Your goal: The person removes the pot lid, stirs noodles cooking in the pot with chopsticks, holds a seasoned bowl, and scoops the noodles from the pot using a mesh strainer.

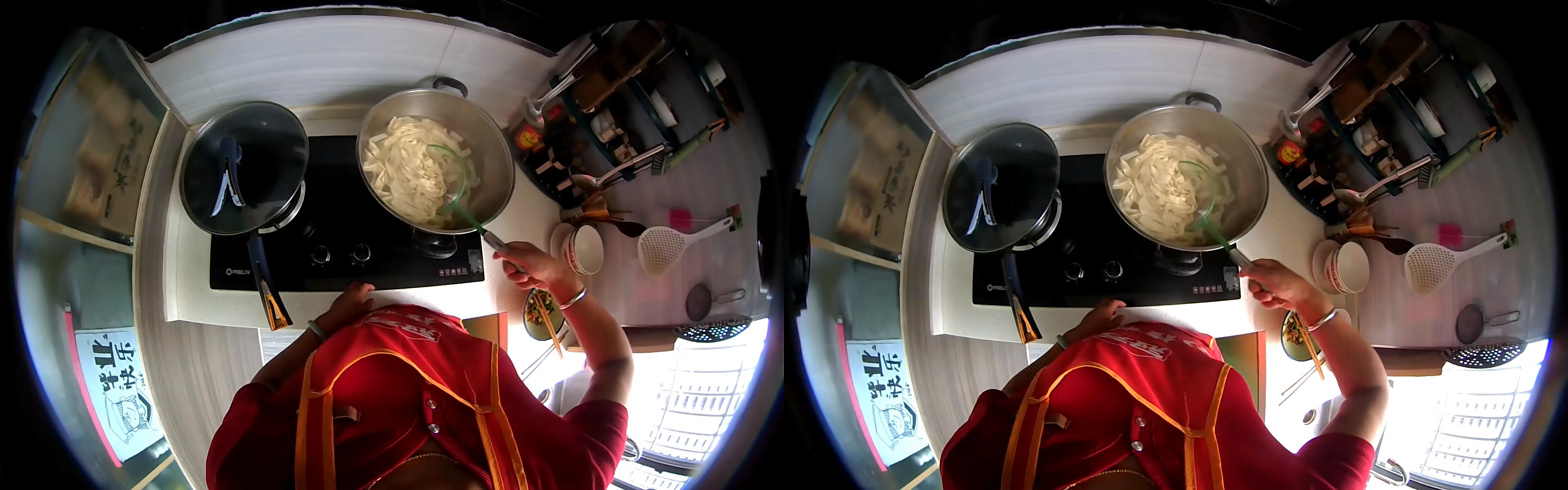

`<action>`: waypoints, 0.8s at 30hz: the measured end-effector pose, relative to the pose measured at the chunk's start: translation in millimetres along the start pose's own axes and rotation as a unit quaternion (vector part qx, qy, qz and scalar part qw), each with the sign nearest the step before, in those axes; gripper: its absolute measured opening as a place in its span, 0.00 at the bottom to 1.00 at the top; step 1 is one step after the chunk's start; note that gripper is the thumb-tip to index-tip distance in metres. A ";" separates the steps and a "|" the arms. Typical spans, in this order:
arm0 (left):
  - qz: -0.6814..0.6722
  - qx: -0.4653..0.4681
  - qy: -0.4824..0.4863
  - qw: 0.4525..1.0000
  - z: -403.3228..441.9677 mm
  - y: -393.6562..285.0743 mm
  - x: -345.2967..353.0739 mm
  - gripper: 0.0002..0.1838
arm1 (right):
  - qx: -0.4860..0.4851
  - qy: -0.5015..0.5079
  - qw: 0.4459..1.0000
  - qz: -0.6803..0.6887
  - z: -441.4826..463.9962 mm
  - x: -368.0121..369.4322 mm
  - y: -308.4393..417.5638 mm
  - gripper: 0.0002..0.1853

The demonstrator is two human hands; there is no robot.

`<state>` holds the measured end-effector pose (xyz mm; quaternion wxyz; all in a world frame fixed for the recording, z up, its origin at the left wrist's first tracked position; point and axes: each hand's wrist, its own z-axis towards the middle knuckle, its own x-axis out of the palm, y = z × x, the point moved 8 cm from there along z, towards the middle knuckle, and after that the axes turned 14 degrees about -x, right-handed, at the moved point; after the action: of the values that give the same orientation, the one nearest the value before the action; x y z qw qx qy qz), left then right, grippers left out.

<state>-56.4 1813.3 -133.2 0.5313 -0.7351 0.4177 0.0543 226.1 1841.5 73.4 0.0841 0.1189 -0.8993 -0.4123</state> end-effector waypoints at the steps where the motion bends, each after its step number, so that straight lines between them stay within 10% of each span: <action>1: 0.003 0.002 0.001 1.000 -0.1 -1.3 -0.5 0.20 | -0.021 0.011 0.999 0.024 5.3 9.5 -1.7 0.10; 14: 0.029 0.007 -0.005 1.000 -7.8 -3.4 -6.4 0.19 | -0.137 0.038 0.945 0.296 20.0 62.9 -24.8 0.09; 24: 0.040 -0.014 0.042 0.998 2.1 12.7 8.4 0.20 | -0.311 -0.143 0.939 0.031 -2.6 25.1 -1.9 0.12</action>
<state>-58.7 1809.2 -147.8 0.5001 -0.7268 0.4680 0.0500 203.0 1831.3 74.9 -0.0001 -0.0011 -0.7324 -0.6809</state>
